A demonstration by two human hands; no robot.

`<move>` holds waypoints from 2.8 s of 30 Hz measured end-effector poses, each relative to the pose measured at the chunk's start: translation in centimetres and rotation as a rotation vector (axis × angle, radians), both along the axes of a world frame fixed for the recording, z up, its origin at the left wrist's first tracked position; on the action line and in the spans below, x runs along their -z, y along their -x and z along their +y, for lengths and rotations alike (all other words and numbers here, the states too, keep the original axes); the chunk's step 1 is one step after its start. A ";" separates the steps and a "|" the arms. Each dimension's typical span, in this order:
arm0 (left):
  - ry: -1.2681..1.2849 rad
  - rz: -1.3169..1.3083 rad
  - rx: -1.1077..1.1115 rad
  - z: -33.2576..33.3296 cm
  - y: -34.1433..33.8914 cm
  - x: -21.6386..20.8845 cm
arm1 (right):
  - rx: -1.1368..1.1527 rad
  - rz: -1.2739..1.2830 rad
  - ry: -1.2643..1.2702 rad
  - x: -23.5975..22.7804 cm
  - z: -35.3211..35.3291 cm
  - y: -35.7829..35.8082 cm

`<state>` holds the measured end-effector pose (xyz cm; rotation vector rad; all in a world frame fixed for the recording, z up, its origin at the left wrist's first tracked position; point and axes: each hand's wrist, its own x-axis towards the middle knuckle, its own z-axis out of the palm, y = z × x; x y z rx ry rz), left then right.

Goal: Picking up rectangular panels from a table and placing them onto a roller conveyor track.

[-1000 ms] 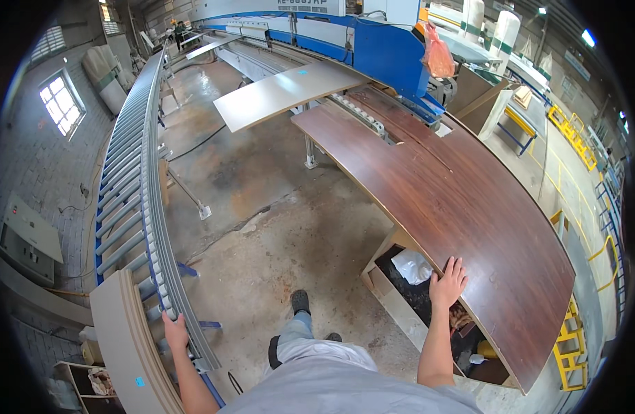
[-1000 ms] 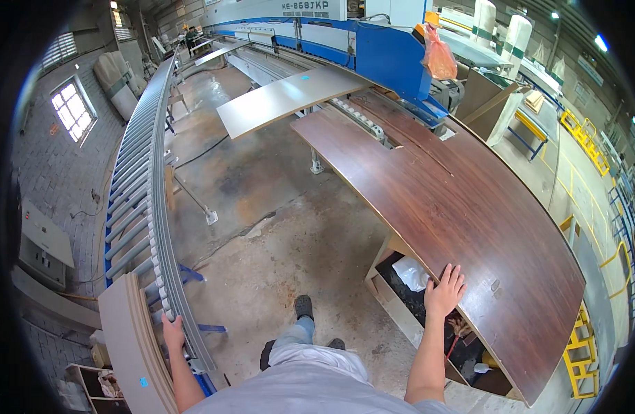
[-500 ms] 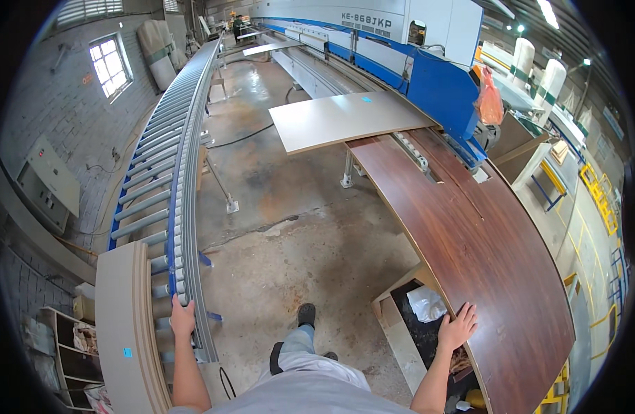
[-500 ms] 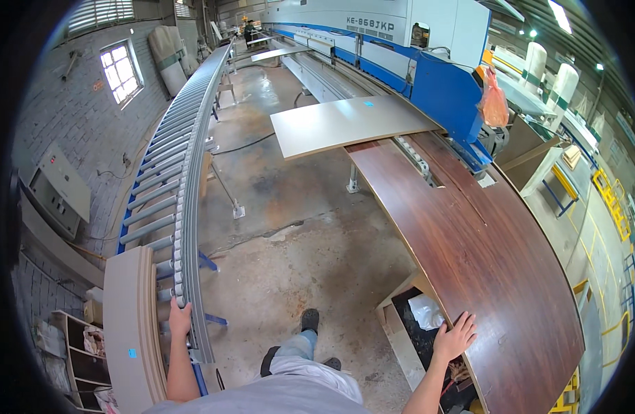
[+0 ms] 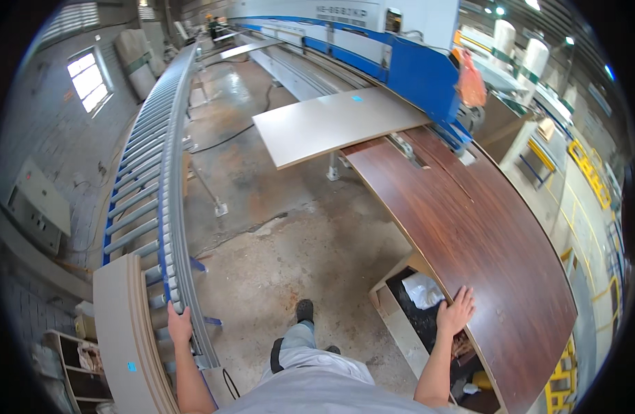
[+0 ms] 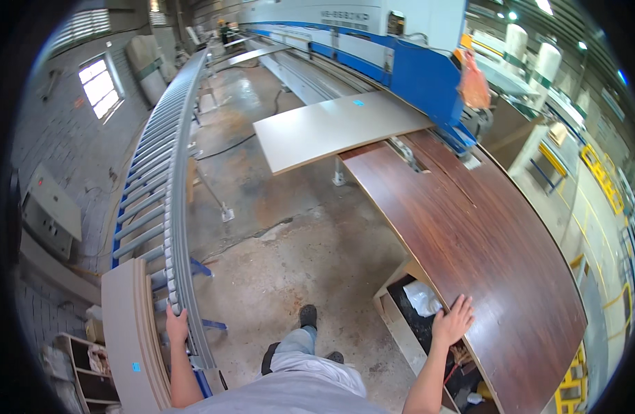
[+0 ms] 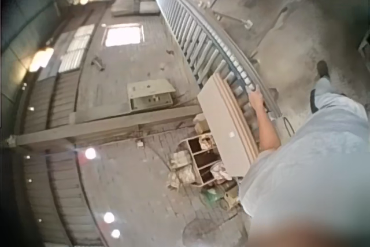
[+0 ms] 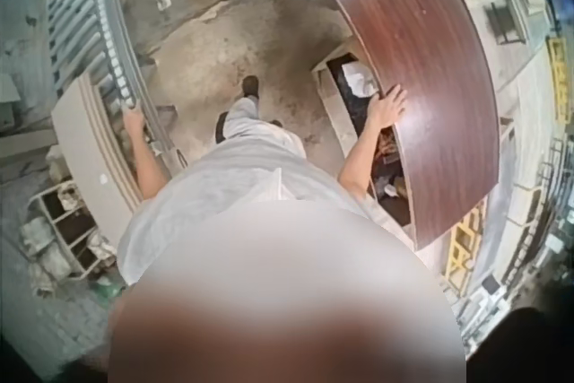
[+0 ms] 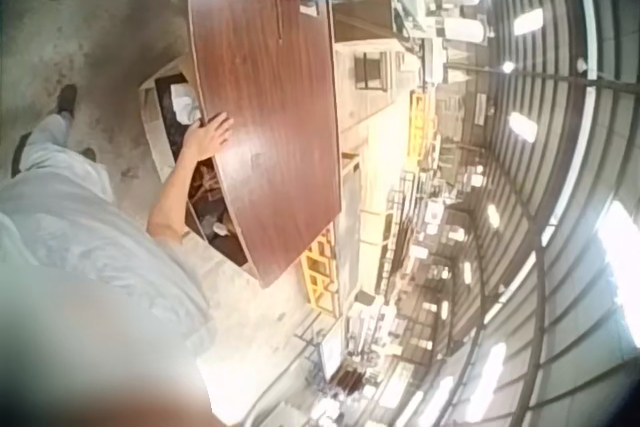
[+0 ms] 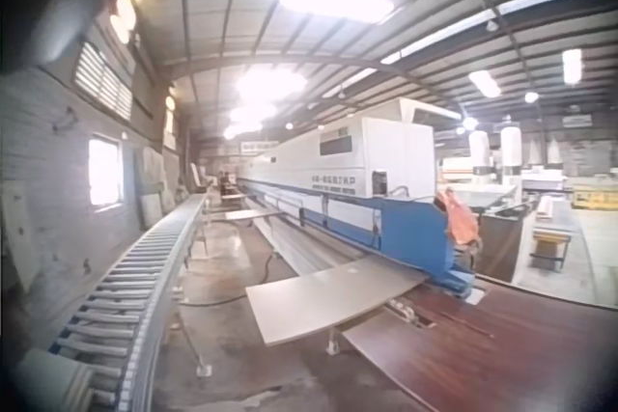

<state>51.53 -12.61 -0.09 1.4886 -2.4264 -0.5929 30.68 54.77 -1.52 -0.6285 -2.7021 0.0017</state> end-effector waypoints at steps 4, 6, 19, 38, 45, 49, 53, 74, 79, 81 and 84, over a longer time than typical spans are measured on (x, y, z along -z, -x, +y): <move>-0.038 -0.006 -0.019 0.9 1.0 -1.2 | -0.010 0.024 0.009 -0.1 0.1 0.1; -0.025 0.025 0.007 0.0 0.4 -0.5 | -0.005 0.026 0.004 0.3 0.2 0.3; -0.028 0.024 0.018 0.0 0.9 -0.7 | -0.010 0.022 0.001 0.3 0.5 0.1; 0.444 0.084 0.178 3.2 6.9 -1.3 | -0.183 0.178 0.526 0.4 -1.3 -0.1; -0.301 0.306 0.449 9.9 17.9 1.8 | -0.212 0.010 1.527 0.0 -13.9 2.7; -1.137 0.482 0.297 14.8 24.1 2.1 | -0.026 -0.018 2.060 1.0 -18.9 6.1; -1.448 0.502 0.248 16.5 29.3 2.8 | 0.120 -0.061 2.159 1.0 -22.5 11.3; -1.320 0.600 0.218 8.4 41.8 2.0 | 0.058 -0.279 2.421 1.8 -35.6 10.3; -1.150 0.551 0.139 2.6 39.8 3.2 | 0.310 0.282 2.538 1.1 -31.7 11.3; -1.133 0.516 0.150 1.1 38.9 2.4 | 0.264 0.583 2.461 0.8 -26.2 13.0; -1.066 0.490 0.139 0.0 37.7 1.7 | 0.195 0.799 2.352 0.6 -19.0 15.0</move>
